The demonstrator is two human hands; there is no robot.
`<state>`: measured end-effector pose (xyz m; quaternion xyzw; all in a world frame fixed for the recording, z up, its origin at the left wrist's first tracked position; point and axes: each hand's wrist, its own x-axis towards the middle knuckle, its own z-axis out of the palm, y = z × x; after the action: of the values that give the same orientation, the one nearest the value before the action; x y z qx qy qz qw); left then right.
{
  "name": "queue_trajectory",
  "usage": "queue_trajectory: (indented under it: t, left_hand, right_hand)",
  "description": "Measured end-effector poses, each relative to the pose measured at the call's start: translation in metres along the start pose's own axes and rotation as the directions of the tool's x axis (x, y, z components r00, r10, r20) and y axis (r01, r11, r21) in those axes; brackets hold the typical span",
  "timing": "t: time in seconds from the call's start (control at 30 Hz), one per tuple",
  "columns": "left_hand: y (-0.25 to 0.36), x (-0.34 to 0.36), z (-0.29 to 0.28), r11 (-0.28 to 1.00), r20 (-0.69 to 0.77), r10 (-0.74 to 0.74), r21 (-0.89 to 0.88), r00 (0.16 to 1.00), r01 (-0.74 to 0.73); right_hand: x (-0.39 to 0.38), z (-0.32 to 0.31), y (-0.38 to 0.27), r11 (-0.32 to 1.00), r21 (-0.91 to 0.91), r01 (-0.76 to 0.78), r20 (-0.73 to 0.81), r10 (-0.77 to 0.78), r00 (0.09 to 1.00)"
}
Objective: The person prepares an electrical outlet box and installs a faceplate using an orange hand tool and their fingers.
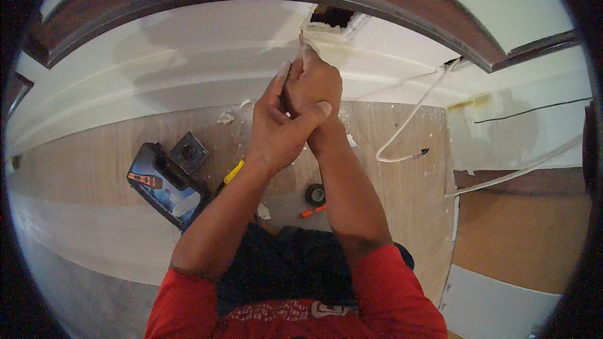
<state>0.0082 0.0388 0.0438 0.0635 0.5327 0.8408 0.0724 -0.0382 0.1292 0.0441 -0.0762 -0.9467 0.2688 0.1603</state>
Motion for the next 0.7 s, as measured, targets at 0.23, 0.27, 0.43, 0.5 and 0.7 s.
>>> queue_trajectory:
  t: [0.23, 0.27, 0.43, 0.5, 0.7]
  left_hand:
    - [-0.001, 0.0, -0.001, 0.999, 0.003, 0.008, 0.038, 1.0, -0.008]
    - [-0.001, 0.001, 0.001, 0.999, 0.002, 0.006, 0.041, 1.0, -0.006]
    - [-0.005, 0.003, 0.0, 0.999, 0.001, -0.043, 0.031, 0.999, 0.043]
    - [0.001, -0.002, -0.004, 0.985, 0.019, -0.087, 0.153, 0.996, 0.083]
    - [0.006, -0.001, -0.007, 1.0, 0.095, -0.007, 0.026, 0.995, 0.004]
  right_hand:
    - [0.002, -0.002, 0.003, 0.998, -0.051, 0.045, 0.036, -0.043, 0.998]
    - [0.001, -0.001, 0.004, 0.998, -0.051, 0.037, 0.063, -0.034, 0.997]
    - [0.002, -0.01, 0.001, 0.995, -0.098, 0.028, 0.039, -0.024, 0.999]
    - [-0.003, -0.012, -0.002, 0.996, -0.09, -0.003, 0.02, 0.004, 1.0]
    - [-0.009, -0.009, -0.01, 0.999, -0.022, -0.031, -0.108, 0.029, 0.994]
